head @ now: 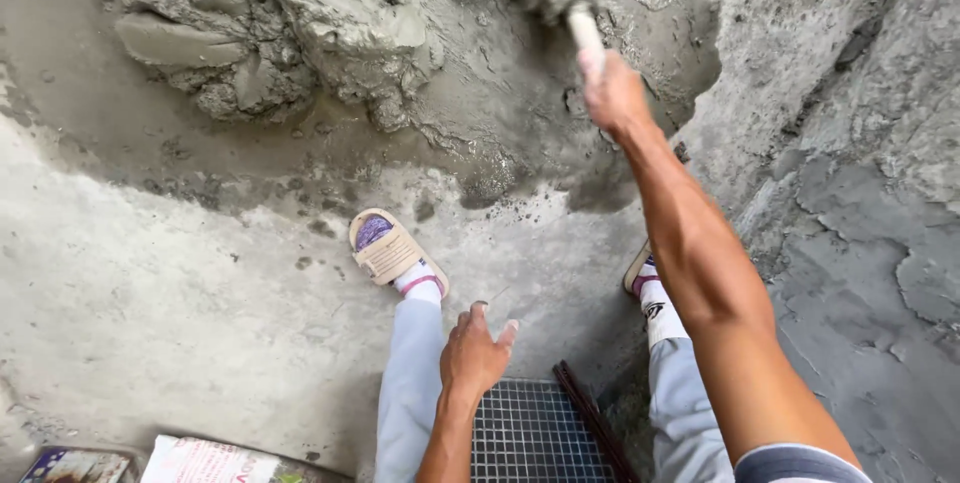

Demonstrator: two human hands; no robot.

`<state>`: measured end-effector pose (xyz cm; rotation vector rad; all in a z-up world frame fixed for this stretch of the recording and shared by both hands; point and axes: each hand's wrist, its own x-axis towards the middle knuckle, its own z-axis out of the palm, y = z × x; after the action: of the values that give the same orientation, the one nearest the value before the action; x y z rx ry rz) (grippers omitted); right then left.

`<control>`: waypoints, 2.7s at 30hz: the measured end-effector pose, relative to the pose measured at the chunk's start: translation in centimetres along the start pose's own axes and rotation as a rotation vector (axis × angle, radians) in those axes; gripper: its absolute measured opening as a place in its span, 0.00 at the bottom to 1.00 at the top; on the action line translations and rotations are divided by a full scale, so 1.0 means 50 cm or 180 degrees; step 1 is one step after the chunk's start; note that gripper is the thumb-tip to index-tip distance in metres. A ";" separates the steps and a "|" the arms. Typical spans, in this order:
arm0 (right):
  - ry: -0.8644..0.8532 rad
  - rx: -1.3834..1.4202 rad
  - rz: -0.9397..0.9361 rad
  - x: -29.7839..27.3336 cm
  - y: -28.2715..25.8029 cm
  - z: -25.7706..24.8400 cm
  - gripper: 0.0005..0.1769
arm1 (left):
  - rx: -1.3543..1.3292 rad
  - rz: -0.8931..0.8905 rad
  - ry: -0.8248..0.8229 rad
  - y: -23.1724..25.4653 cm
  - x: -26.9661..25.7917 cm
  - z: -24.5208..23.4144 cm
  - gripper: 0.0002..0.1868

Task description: Mixing cement and sand with water using a trowel on a concrete floor

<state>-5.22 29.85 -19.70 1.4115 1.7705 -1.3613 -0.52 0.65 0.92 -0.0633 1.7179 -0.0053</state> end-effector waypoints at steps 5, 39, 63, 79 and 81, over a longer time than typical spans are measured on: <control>-0.0036 -0.1078 -0.1031 -0.166 -0.215 0.102 0.12 | -0.0051 0.0054 0.0109 -0.017 0.013 -0.003 0.29; -0.0101 -0.0699 -0.1506 -0.101 -0.227 0.237 0.17 | -0.0051 0.0234 -0.0178 -0.009 -0.001 -0.080 0.29; 0.0863 0.2529 0.1608 -0.381 0.309 0.181 0.12 | -0.0182 0.0370 -0.0037 0.006 0.003 -0.007 0.28; -0.0557 0.1964 0.1091 -0.114 -0.130 0.252 0.10 | 0.0008 0.0204 0.0231 -0.022 -0.004 -0.027 0.24; -0.0944 0.1165 0.0720 -0.112 -0.199 0.258 0.24 | -0.0047 0.0204 0.0145 -0.023 -0.016 -0.027 0.24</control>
<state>-14.99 16.16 -15.98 1.4474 1.1777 -1.7236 -1.70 -0.52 1.93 -0.0190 1.7650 0.0537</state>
